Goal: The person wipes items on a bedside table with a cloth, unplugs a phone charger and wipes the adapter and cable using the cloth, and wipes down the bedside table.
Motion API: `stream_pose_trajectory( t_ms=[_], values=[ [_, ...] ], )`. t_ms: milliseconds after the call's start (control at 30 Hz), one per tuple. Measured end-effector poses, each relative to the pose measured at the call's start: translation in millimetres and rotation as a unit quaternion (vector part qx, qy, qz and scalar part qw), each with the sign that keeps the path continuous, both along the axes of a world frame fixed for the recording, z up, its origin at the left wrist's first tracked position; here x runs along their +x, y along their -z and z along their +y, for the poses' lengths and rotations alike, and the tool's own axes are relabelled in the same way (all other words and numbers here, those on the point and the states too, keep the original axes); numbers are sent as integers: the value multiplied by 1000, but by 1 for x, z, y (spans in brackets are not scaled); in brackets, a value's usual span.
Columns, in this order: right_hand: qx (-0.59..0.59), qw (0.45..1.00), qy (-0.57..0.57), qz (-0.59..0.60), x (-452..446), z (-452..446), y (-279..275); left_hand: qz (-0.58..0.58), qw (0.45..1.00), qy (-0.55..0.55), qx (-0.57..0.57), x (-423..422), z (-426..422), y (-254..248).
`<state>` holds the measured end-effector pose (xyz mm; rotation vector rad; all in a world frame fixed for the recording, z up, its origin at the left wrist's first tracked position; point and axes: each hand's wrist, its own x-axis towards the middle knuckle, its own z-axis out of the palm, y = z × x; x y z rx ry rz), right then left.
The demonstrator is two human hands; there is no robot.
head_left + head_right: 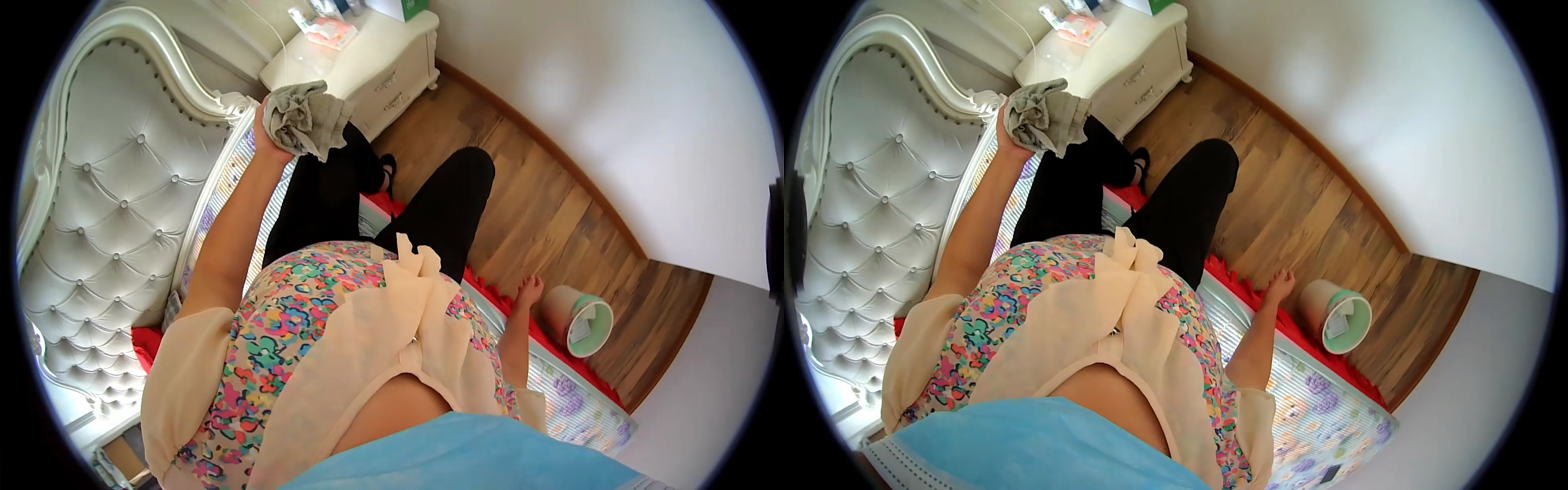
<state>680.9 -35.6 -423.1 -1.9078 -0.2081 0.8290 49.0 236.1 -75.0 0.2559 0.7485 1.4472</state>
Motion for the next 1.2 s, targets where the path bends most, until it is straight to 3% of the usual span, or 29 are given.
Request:
stream_pose_trajectory(
  t_ms=[200, 267, 300, 467, 600, 733, 833, 900, 1033, 1133, 1200],
  values=[
    [14, 997, -29, -65, -48, 59, -67, -125, 992, 24, -15, -12, -10, 15],
    [128, 990, -51, 2, -60, 88, -82, -138, 990, 43, -2, -10, -5, 25],
    [130, 990, -53, -4, -72, 103, -101, -147, 988, 54, -14, -7, -4, 22],
    [106, 973, -203, -31, -168, 200, -260, -168, 978, 122, 10, -2, 15, 49],
    [132, 946, -290, -56, -234, 289, -336, -199, 968, 153, 11, 2, 20, 67],
    [133, 885, -435, -98, -303, 392, -379, -268, 938, 210, -66, -7, 23, 89],
    [136, 836, -515, -129, -349, 483, -394, -317, 918, 223, -90, -12, 27, 72],
    [159, 773, -563, -246, -378, 555, -384, -337, 912, 211, -98, -16, 33, 73],
    [199, 708, -570, -367, -458, 655, -397, -387, 893, 194, -127, -21, 41, 64],
    [227, 694, -568, -381, -502, 727, -371, -422, 878, 192, -120, -22, 47, 75],
    [271, 650, -539, -462, -524, 769, -353, -442, 867, 182, -143, -23, 51, 72]
  ],
)
